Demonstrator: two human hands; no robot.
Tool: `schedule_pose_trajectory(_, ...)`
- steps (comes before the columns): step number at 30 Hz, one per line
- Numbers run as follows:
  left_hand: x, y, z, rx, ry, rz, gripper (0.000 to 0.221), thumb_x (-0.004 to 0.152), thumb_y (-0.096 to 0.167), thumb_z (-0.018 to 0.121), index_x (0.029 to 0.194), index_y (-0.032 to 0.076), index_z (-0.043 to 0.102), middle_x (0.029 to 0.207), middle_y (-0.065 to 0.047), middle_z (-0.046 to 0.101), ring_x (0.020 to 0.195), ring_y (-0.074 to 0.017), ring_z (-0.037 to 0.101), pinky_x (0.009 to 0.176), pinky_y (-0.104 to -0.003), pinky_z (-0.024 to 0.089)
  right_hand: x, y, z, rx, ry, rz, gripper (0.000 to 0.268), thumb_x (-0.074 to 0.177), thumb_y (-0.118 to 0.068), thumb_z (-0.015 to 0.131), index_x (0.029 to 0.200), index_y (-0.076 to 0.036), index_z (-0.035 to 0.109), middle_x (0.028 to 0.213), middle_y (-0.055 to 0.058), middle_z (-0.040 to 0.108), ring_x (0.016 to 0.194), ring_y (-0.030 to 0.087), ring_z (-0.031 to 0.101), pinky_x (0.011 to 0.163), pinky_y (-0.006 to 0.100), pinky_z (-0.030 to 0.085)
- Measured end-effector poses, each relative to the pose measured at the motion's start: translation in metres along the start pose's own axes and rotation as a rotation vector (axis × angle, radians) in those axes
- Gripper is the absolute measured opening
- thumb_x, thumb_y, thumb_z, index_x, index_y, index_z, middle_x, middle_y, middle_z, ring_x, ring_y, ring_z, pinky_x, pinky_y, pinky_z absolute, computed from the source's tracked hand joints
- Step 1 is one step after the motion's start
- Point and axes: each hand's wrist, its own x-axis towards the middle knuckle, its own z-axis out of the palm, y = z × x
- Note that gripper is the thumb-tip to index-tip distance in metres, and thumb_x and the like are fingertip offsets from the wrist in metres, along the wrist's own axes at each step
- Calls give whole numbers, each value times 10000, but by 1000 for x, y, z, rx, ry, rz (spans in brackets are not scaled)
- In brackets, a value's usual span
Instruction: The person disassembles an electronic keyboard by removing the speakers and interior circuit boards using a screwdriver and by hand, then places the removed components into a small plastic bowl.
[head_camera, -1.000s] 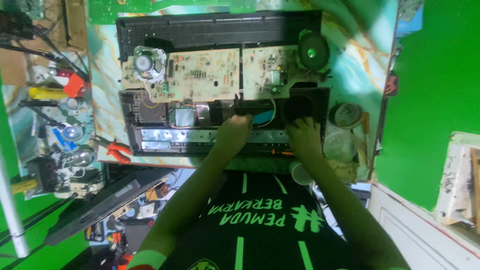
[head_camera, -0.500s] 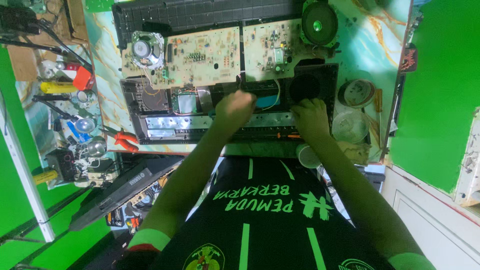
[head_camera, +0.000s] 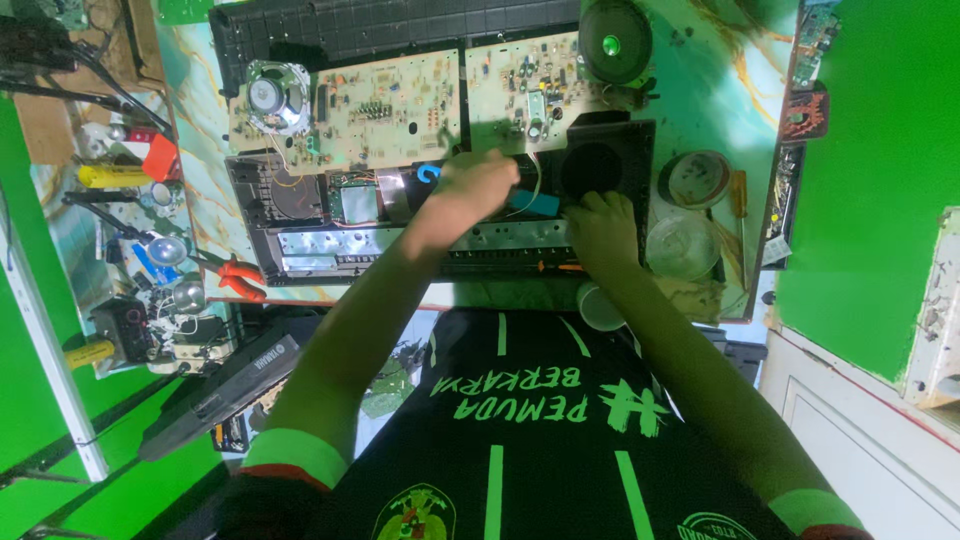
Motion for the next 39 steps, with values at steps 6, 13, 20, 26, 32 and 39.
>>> schedule_pose_trajectory(6,-15,8,-31,-113,-338,-276,255,1035,170,534,976,126,778,900,-159,760,805,-286,781,765,-429,609,-3,2,4,-52,-19,5,178,846,-170,676,974,-191,798,1039,63,673,1030,313,603,962,474,453)
schedule_pose_trajectory(13,-32,17,-32,-121,-92,-263,187,993,215,611,1005,166,791,905,-195,734,817,-387,732,757,-508,568,0,2,2,-55,-55,-7,165,869,-178,680,989,-177,794,1036,71,665,1032,322,588,924,476,451)
schedule_pose_trajectory(20,-45,15,-39,137,29,-401,141,905,94,631,945,65,762,985,-217,732,899,-411,730,777,-494,586,4,3,5,-31,-30,-48,151,850,-193,684,965,-177,780,1037,76,662,1024,330,579,894,485,441)
schedule_pose_trajectory(26,-101,51,-61,-124,64,-575,266,933,270,691,1013,18,723,960,-262,704,918,-459,691,809,-527,546,-4,10,2,-15,-32,-93,138,940,-199,687,1035,-125,753,1077,115,664,1052,350,591,990,504,445)
schedule_pose_trajectory(32,-144,77,-71,-385,244,-356,297,935,152,633,1211,74,710,979,-210,739,859,-419,720,789,-502,563,-11,-14,-44,351,50,-14,304,1059,-220,649,1318,-61,641,1211,194,656,1164,371,618,1041,509,478)
schedule_pose_trajectory(39,-159,97,-48,-693,234,-218,233,1047,122,572,1244,86,692,916,-135,783,815,-292,779,778,-397,596,-16,-56,-87,1016,-297,205,573,1028,-227,631,1533,-52,424,1389,160,634,1174,203,653,971,366,526)
